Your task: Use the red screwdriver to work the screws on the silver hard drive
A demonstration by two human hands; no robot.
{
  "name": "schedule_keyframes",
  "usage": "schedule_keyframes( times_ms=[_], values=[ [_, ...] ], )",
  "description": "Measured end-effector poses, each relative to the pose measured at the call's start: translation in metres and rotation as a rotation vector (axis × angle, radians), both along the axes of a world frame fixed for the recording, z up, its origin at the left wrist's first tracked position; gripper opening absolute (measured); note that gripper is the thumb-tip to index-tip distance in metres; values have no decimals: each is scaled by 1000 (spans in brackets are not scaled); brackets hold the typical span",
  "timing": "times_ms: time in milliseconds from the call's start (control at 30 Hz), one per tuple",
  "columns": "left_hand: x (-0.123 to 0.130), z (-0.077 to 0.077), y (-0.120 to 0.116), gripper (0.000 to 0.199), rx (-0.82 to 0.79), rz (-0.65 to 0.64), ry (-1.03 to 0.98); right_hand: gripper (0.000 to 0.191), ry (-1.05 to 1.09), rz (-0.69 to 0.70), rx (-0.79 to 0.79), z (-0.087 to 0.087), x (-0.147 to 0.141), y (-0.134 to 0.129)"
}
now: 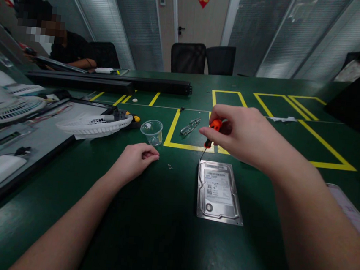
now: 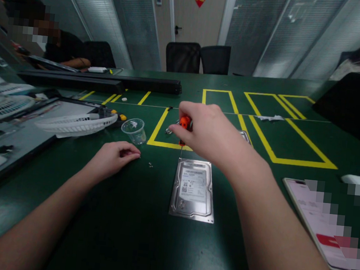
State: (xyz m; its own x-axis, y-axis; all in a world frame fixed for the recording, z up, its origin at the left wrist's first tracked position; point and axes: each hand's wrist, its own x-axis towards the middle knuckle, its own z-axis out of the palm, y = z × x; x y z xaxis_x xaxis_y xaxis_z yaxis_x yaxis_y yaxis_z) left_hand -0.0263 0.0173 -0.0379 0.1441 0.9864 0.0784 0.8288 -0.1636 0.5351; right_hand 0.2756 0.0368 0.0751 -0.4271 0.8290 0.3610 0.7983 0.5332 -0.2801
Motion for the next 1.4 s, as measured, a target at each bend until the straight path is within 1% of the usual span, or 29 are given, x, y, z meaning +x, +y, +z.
schedule_keyframes(
  times_ms=[133,267,333,400,500,567,667,800,1067,1300,1400],
  values=[
    [-3,3,-1,18,4,28,9,23,5,0,-6,0,0,0],
    [-4,9,-5,22,62,56,27,22,4,13,8,0,1,0],
    [-1,11,-8,23,87,35,15,22,5,11,15,0,1,0],
    [6,11,-11,21,71,-54,19,22,7,7,19,-1,1,1],
    [19,7,-13,16,24,-207,49,22,1,6,20,-1,1,1],
    [27,3,-13,17,31,-254,50,23,-4,5,20,-1,1,1],
    [34,-2,-12,15,29,-249,65,23,-11,5,13,0,1,1],
    [36,-4,-9,12,-5,-247,60,23,-20,8,2,0,1,0],
    [37,-6,-5,17,60,-259,103,22,-14,12,19,0,0,0],
    [37,-9,7,20,121,-218,167,22,-28,9,25,1,0,-1],
    [37,-10,7,19,133,-203,167,22,-21,11,23,0,0,0]
  ],
)
